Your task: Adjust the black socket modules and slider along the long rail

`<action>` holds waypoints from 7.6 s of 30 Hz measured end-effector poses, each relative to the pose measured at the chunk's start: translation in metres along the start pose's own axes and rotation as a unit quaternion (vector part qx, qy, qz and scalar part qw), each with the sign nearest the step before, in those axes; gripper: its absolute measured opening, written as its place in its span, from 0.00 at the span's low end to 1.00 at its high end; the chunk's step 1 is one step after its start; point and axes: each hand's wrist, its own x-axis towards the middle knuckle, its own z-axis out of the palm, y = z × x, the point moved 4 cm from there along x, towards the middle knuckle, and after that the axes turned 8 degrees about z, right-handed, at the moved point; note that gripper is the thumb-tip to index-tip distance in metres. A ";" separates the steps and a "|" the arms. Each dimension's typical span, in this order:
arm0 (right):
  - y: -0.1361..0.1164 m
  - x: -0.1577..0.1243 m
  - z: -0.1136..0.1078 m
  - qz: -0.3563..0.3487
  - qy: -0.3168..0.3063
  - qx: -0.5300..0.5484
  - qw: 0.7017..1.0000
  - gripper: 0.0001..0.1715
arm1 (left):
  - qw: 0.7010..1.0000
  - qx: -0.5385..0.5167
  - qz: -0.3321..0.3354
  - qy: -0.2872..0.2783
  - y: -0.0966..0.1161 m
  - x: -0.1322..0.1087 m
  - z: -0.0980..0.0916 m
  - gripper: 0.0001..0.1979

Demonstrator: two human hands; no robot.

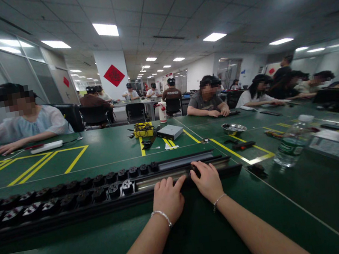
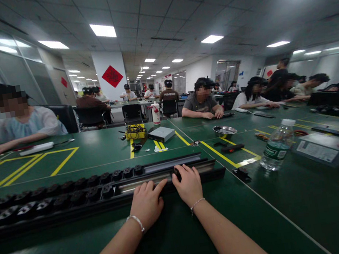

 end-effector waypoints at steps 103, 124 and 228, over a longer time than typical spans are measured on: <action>0.005 -0.001 -0.005 0.020 0.030 -0.012 0.999 0.18 | 1.000 0.004 -0.008 -0.015 0.002 -0.002 -0.002 0.29; 0.007 0.001 -0.005 0.035 0.012 -0.003 0.999 0.20 | 1.000 0.013 0.010 0.013 0.000 -0.002 0.003 0.30; 0.015 0.005 -0.004 0.037 0.036 -0.031 0.998 0.22 | 1.000 0.005 0.005 0.002 0.001 -0.002 -0.001 0.29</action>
